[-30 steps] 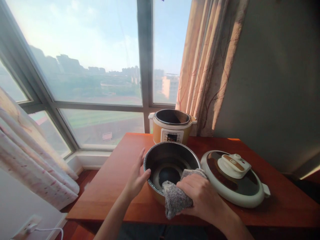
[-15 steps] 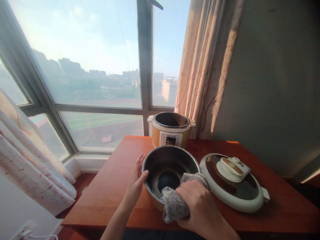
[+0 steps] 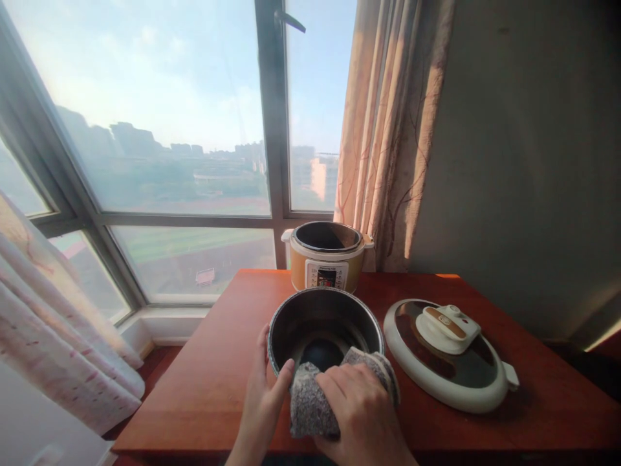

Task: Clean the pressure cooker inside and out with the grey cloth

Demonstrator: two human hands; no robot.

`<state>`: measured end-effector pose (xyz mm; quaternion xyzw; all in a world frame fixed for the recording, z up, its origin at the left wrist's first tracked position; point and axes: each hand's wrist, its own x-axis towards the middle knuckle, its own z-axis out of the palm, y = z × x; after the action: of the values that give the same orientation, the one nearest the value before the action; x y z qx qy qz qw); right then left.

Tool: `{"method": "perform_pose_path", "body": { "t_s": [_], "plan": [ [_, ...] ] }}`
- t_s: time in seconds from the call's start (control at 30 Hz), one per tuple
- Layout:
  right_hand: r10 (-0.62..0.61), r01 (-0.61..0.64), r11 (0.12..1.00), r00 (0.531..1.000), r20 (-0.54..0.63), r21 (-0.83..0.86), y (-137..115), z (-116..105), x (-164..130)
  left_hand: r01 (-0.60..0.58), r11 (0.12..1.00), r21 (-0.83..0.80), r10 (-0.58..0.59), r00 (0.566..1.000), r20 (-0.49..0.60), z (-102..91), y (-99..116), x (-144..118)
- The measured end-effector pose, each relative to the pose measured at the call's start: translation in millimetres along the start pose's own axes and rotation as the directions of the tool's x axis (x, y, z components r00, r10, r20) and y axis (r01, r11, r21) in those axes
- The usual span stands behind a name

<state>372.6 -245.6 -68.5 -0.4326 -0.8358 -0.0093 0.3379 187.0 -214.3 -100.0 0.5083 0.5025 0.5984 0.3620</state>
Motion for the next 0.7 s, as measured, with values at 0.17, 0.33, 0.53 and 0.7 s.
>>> {"method": "perform_pose_path", "body": {
  "t_s": [0.17, 0.33, 0.53, 0.7],
  "plan": [
    [-0.026, 0.02, 0.997, 0.997, -0.07, -0.076, -3.1, 4.5, -1.9, -0.109, 0.994, 0.001, 0.109, 0.991, 0.078, 2.3, 4.4, 8.6],
    [-0.075, 0.072, 0.996, 0.996, -0.046, -0.06, 0.6, 3.1, -3.5, -0.193, 0.979, 0.069, 0.175, 0.962, 0.208, -6.4, 10.4, 20.0],
    [-0.101, 0.102, 0.994, 0.995, 0.016, -0.034, 8.9, -4.4, -1.4, -0.219, 0.973, 0.07, 0.184, 0.926, 0.328, -16.6, 4.8, 34.0],
    [-0.158, 0.157, 0.987, 0.986, 0.058, 0.024, 26.7, -18.0, -2.6, -0.159, 0.987, 0.033, 0.125, 0.87, 0.478, -22.7, 0.6, 66.4]
  ]
}}
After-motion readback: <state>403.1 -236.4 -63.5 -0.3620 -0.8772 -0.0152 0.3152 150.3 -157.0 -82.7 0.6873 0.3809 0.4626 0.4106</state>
